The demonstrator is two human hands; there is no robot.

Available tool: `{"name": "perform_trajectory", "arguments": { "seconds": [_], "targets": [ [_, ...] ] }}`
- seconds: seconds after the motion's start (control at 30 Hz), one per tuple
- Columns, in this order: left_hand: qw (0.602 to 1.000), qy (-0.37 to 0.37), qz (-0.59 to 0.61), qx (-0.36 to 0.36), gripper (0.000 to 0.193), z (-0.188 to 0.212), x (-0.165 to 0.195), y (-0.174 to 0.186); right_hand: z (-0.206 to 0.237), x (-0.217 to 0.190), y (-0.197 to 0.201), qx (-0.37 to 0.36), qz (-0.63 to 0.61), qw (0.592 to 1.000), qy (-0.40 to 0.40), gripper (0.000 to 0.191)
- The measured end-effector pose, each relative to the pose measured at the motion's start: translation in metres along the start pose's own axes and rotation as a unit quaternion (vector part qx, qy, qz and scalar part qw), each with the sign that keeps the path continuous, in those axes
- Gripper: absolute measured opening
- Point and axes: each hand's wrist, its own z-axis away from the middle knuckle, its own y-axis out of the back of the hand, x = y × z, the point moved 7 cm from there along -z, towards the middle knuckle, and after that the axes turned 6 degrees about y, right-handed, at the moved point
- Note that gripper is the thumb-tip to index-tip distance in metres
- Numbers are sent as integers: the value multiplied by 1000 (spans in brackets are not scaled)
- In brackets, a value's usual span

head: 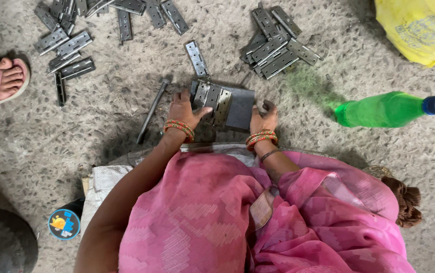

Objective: The person sits on the floor and assembles small metal parts using a metal rod and a metal block. They repeatedly pick up parts, align them on the block, and strike them with the rod to secure the assembly.

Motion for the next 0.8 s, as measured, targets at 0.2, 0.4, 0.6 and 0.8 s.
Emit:
{"name": "perform_trajectory", "arguments": {
  "seconds": [0.2,0.4,0.6,0.8],
  "targets": [
    [998,29,-59,-22,106,2,17,-21,2,6,-17,-63,-95,993,-32,51],
    [997,-14,-73,-8,107,6,44,-27,10,-3,-20,-118,-62,991,-21,54],
    [993,-77,-60,-69,82,22,93,-75,9,13,-16,-123,-213,963,-110,44],
    [995,-69,11,-77,81,16,103,-80,7,24,-11,-113,-309,932,-150,44]
  ]
}}
